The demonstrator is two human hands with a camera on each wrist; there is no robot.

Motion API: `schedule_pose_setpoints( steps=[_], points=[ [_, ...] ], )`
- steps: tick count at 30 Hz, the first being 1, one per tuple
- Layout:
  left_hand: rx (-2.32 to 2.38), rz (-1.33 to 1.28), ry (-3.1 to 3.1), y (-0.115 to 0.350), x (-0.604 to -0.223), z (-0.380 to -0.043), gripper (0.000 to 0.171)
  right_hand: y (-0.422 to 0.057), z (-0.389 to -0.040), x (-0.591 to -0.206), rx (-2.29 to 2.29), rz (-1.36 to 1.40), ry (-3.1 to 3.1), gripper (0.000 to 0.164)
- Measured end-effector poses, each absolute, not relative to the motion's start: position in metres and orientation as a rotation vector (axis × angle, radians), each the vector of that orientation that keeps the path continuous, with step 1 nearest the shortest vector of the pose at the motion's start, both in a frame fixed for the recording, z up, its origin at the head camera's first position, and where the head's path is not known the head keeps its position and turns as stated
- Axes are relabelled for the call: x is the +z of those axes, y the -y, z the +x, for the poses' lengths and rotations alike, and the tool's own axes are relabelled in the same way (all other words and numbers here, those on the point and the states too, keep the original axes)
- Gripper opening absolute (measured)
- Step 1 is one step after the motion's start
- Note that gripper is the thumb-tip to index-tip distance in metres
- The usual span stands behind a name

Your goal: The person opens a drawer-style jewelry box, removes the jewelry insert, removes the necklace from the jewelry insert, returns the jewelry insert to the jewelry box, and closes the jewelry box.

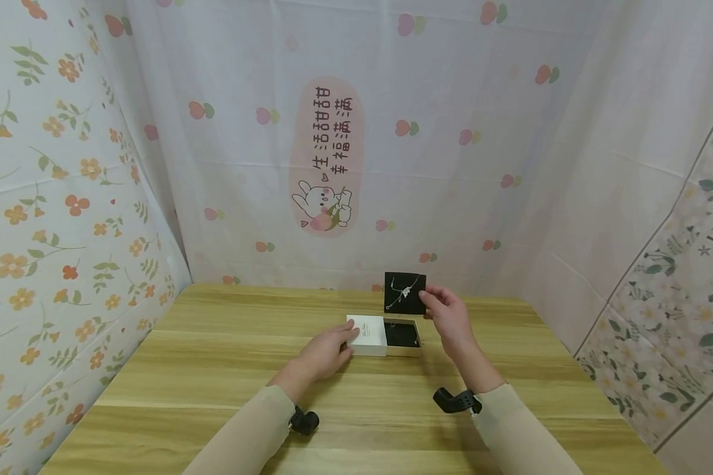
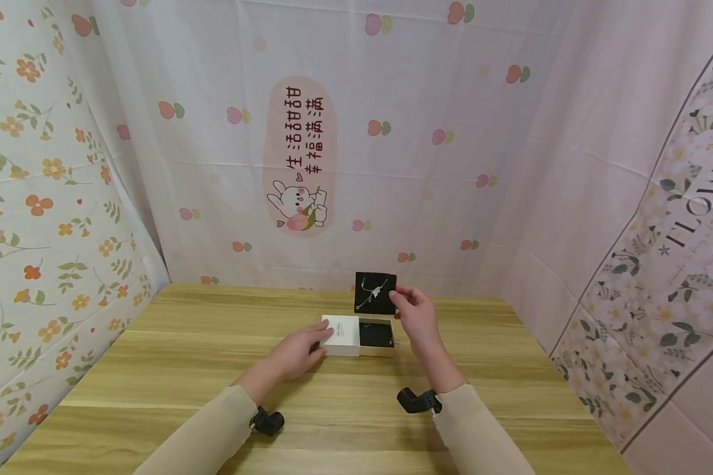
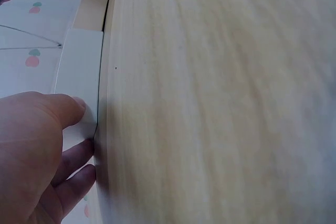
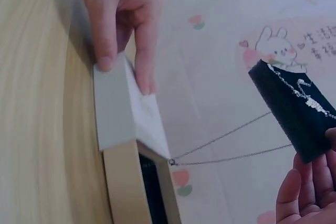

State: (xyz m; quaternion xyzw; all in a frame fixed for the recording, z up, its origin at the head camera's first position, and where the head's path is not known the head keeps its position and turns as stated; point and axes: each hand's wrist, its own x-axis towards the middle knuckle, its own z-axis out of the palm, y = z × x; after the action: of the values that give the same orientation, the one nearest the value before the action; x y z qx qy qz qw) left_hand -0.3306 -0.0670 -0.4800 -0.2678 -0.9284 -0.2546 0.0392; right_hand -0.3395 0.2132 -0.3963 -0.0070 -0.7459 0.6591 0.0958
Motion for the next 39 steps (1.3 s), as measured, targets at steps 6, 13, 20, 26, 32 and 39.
schedule_pose_setpoints(
  steps=[6, 13, 20, 26, 32, 39],
  points=[
    [-0.772, -0.831, 2.838, 0.067, -0.480, -0.332, 0.050, -0.205, -0.333, -0.386, 1.964, 0.028, 2.186, 0.038],
    [-0.754, -0.839, 2.832, 0.068, -0.479, -0.332, 0.050, -0.195, -0.327, -0.374, 2.018, 0.096, 2.129, 0.032],
    [-0.784, -0.834, 2.829, 0.067, -0.479, -0.331, 0.049, -0.187, -0.319, -0.364, 2.062, 0.146, 2.097, 0.029],
    [-0.789, -0.826, 2.833, 0.066, -0.479, -0.330, 0.049, -0.179, -0.312, -0.355, 2.103, 0.179, 2.050, 0.024],
    [-0.789, -0.838, 2.819, 0.066, -0.478, -0.331, 0.049, -0.171, -0.307, -0.355, 2.117, 0.178, 2.025, 0.019],
    [-0.773, -0.843, 2.824, 0.066, -0.477, -0.330, 0.049, -0.166, -0.303, -0.356, 2.115, 0.212, 2.020, 0.016]
  ],
)
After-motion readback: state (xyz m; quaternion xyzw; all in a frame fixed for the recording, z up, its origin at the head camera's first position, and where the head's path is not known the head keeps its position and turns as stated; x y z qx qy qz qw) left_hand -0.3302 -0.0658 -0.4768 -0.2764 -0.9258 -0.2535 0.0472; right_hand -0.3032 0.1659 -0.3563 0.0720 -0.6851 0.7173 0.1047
